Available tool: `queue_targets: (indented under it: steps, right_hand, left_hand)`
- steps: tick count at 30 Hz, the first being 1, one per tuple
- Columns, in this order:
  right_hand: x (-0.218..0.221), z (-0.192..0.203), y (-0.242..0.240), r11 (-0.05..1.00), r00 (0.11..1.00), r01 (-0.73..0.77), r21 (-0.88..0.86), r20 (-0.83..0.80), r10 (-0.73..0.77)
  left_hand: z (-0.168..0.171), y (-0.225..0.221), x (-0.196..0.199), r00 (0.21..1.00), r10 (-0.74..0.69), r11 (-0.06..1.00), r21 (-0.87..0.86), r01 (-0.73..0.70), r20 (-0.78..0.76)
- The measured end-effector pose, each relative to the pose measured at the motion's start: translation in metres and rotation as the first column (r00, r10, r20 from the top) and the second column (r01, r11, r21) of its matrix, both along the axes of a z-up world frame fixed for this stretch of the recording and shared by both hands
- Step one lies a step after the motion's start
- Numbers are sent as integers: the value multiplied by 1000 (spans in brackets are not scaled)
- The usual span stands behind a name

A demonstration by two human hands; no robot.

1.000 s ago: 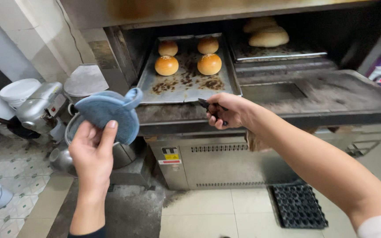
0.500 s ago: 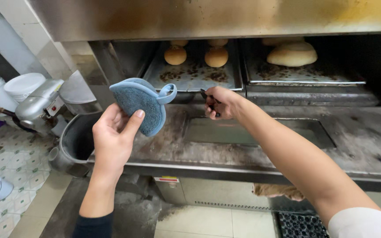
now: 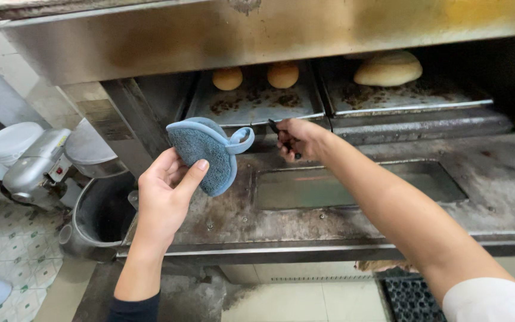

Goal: The person puts corn onto circles of dough topped with ham, then opens an oven using shears and a cloth to retrieve a tray of baked bread rolls and buns.

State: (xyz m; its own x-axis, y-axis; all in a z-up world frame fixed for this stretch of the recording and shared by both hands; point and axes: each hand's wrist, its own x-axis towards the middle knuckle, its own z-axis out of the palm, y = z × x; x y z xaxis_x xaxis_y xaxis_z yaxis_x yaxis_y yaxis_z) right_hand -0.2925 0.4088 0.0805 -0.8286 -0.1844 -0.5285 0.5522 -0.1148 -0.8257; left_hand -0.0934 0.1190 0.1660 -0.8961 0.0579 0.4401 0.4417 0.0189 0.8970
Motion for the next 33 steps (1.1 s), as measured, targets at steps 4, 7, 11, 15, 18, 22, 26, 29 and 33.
queue_targets:
  steps: [4, 7, 11, 15, 18, 22, 26, 29, 33]
  right_hand:
    - [18, 0, 13, 988, 997, -35, 151, -58, 44]
    - [44, 6, 35, 981, 992, -16, 195, -123, 41]
    - [78, 24, 101, 963, 991, 83, 258, -125, -52]
    - [118, 30, 188, 908, 972, 164, 385, -219, -83]
    - [125, 30, 237, 884, 964, 254, 392, -181, -197]
    - [124, 24, 282, 885, 958, 287, 368, -102, -268]
    - [109, 22, 306, 899, 981, 191, 395, -56, -185]
    - [98, 17, 317, 914, 987, 160, 374, -83, -139]
    - [79, 6, 333, 951, 996, 60, 304, -79, -38]
  left_hand:
    - [-1, -1, -9, 997, -75, 997, 12, 75, -3]
    - [0, 4, -16, 990, -138, 990, -4, 138, -4]
    - [6, 30, -24, 974, -228, 973, -29, 228, 9]
    - [12, 71, -26, 946, -325, 944, -55, 324, 2]
    - [14, 100, -18, 894, -435, 900, 43, 433, 102]
    - [19, 137, -2, 919, -382, 923, 6, 384, 100]
    - [19, 172, 15, 933, -326, 945, 22, 327, 155]
    - [14, 193, 26, 943, -294, 956, 29, 294, 158]
    - [8, 212, 41, 950, -255, 967, 50, 250, 177]
